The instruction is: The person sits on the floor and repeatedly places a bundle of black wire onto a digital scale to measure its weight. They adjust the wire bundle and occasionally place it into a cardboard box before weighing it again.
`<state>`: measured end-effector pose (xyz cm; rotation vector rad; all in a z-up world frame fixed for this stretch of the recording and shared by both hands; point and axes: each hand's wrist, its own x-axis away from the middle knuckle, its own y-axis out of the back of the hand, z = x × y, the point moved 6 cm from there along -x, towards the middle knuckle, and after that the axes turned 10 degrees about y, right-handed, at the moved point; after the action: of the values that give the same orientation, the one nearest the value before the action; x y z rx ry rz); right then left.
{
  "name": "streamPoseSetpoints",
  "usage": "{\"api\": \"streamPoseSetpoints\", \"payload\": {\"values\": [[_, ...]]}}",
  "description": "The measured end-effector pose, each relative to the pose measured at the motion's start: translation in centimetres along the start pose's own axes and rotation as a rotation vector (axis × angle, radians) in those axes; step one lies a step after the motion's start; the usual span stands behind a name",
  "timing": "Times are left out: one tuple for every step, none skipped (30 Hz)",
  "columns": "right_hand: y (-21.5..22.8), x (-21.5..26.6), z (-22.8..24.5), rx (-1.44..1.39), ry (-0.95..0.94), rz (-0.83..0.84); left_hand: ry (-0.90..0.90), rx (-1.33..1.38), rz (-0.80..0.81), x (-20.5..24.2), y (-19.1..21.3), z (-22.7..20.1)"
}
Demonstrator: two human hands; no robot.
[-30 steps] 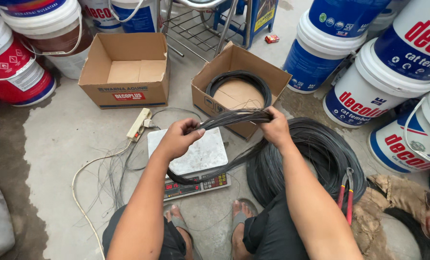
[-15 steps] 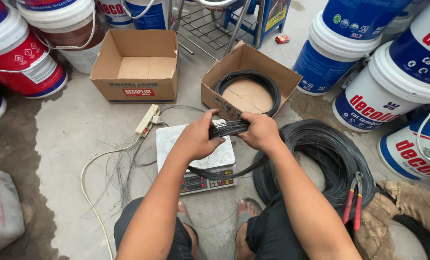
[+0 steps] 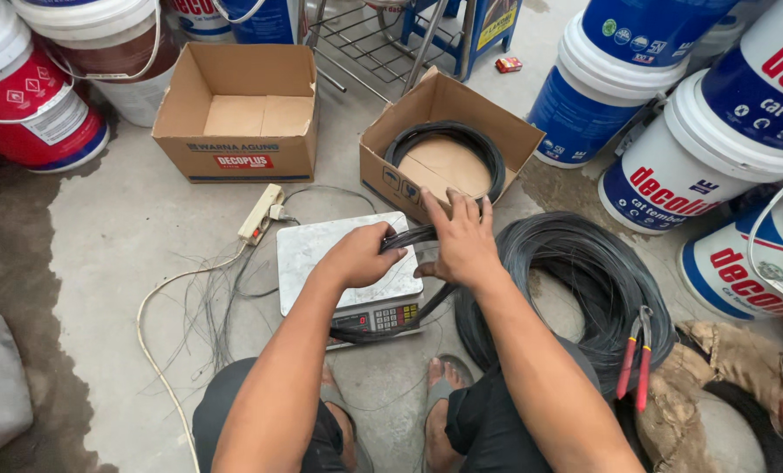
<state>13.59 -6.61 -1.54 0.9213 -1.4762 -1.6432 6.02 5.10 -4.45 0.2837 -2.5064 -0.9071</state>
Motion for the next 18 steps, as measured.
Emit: {"api": "streamPoseSetpoints", "payload": {"values": [[0.3,0.3,0.4,-0.004,-0.004,-0.002,0.000,-0.005,0.003,0.4,0.5,-0.7],[1.0,0.6,1.4,0.016,0.075,-0.071,-0.005,0.013,0.003,0.9,0.9,-1.4],[1.7,1.1,2.3,0.035,0.154,-0.142,-0.010,0.032,0.003,1.4,1.3,-2.0],[0.1,0.4,1.7,0.034,0.150,-0.143,-0.011,0.029,0.006,1.0,1.1,-1.9],[-0.2,0.1,1.5,0.072,0.230,-0.363,-0.026,0.060,0.012,0.7,0.9,-1.9],[-0.6,0.1,1.3,0.111,0.311,-0.586,-0.041,0.091,0.018,0.3,0.7,-1.9],[-1.1,-0.3,0.3,0.110,0.307,-0.587,-0.041,0.087,0.021,0.1,0.6,-1.9],[-1.4,-0.6,-0.4,0.044,0.346,-0.639,-0.039,0.123,0.030,0.1,0.5,-1.7],[-1.8,-0.9,-1.1,-0.022,0.384,-0.691,-0.037,0.159,0.039,0.0,0.4,-1.5],[-1.4,-0.6,-1.1,-0.029,0.382,-0.692,-0.032,0.155,0.040,0.5,0.5,-1.6],[-1.9,-1.0,-1.6,-0.158,0.299,-0.513,-0.021,0.146,0.104,1.0,0.2,-1.6],[-2.5,-1.2,-2.1,-0.278,0.216,-0.335,-0.015,0.137,0.169,1.5,-0.1,-1.8],[-1.4,-0.9,-1.7,-0.280,0.213,-0.338,-0.016,0.133,0.170,1.2,-0.2,-1.7],[-1.3,-0.9,-1.6,-0.389,0.167,-0.174,-0.030,0.205,0.197,1.0,-0.4,-1.7],[-1.3,-0.7,-1.4,-0.494,0.120,-0.009,-0.045,0.277,0.225,0.8,-0.7,-1.7],[-1.3,-0.6,-1.5,-0.494,0.122,-0.008,-0.044,0.279,0.223,1.0,-0.9,-1.7],[-1.6,-0.5,-1.9,-0.543,0.076,0.019,-0.067,0.343,0.232,1.3,-1.0,-2.0],[-1.7,-0.3,-2.4,-0.592,0.025,0.038,-0.096,0.401,0.244,1.4,-1.0,-2.6]]}}
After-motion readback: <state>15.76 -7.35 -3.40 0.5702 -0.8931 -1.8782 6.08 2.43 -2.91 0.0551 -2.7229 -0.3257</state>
